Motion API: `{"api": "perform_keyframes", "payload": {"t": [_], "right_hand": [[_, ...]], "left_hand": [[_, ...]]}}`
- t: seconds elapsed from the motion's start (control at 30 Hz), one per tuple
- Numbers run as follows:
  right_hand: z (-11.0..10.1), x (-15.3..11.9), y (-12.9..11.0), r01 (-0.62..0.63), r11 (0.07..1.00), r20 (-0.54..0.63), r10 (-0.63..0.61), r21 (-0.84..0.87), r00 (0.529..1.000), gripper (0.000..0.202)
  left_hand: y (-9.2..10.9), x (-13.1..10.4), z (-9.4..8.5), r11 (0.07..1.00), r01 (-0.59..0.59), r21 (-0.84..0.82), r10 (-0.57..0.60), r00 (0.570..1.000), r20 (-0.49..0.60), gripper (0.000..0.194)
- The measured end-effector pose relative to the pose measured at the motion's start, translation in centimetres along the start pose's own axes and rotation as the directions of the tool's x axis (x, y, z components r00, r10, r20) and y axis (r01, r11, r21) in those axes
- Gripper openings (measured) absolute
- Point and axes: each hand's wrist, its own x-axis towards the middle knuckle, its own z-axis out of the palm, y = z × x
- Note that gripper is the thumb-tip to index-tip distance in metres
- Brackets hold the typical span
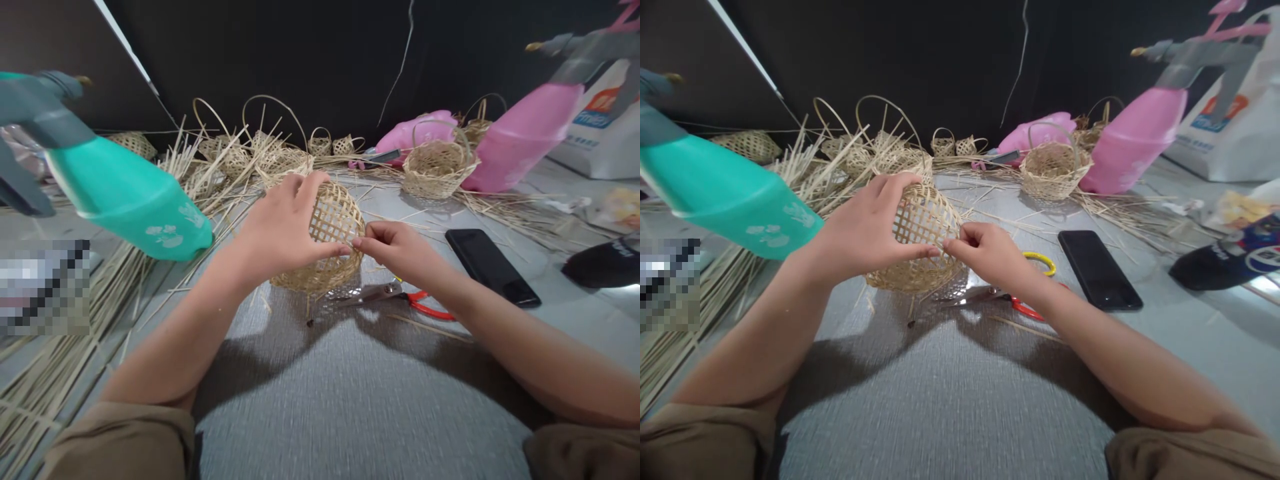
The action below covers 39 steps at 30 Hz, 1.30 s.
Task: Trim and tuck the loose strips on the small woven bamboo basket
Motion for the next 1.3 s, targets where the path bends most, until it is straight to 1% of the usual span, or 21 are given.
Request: {"api": "perform_keyframes", "payload": {"t": [0.13, 0.37, 0.47, 0.53, 0.7, 0.83, 0.93, 1.03, 1.13, 1.23, 1.3], "right_hand": [[0.2, -0.1, 0.2, 0.043, 0.999, -0.016, -0.043, 0.026, 0.999, 0.041], [1.4, -0.4, 1.2, 0.137, 0.990, -0.149, -0.131, 0.031, 0.980, 0.039], [1.6, -0.4, 1.3, 0.156, 0.987, -0.180, -0.148, 0.029, 0.972, 0.039], [1.5, -0.4, 1.1, 0.150, 0.989, -0.191, -0.147, -0.001, 0.970, 0.039], [0.7, -0.2, 0.4, 0.102, 0.990, -0.145, -0.115, -0.095, 0.983, 0.047], [0.4, -0.1, 0.3, 0.096, 0.987, -0.118, -0.111, -0.127, 0.987, 0.045], [0.5, 0.0, 0.6, 0.130, 0.984, -0.165, -0.149, -0.122, 0.975, 0.040], [0.4, -0.1, 0.7, 0.208, 0.969, -0.203, -0.232, -0.134, 0.951, 0.026], [-0.2, -0.5, 0.4, 0.275, 0.938, -0.166, -0.311, -0.209, 0.936, 0.015], [-0.9, -0.9, 0.2, 0.282, 0.916, -0.104, -0.322, -0.285, 0.941, 0.015], [-1.2, -1.1, 0.0, 0.289, 0.907, -0.081, -0.327, -0.306, 0.942, 0.016]], "left_hand": [[-0.1, 0.1, 0.0, 1.000, 0.012, -0.003, -0.012, 1.000, -0.016, 0.098], [-0.6, 0.4, 0.1, 0.999, 0.025, -0.027, -0.026, 0.999, -0.022, 0.095], [-0.5, 0.5, 0.1, 0.999, 0.040, -0.026, -0.040, 0.999, -0.021, 0.096], [-0.2, 0.4, 0.0, 0.998, 0.063, -0.013, -0.063, 0.998, -0.017, 0.097], [1.0, 0.0, 0.0, 0.992, 0.122, 0.027, -0.121, 0.992, -0.038, 0.094], [1.5, -0.2, 0.0, 0.990, 0.132, 0.040, -0.130, 0.990, -0.053, 0.094], [1.5, -0.2, 0.0, 0.988, 0.152, 0.021, -0.151, 0.988, -0.033, 0.096], [1.3, 0.0, 0.0, 0.988, 0.153, -0.009, -0.154, 0.988, -0.024, 0.102], [0.7, 0.1, 0.1, 0.991, 0.129, -0.021, -0.130, 0.991, -0.039, 0.105], [0.2, 0.2, 0.3, 0.993, 0.109, -0.038, -0.111, 0.992, -0.057, 0.106], [0.1, 0.1, 0.4, 0.994, 0.097, -0.045, -0.100, 0.993, -0.066, 0.107]]}}
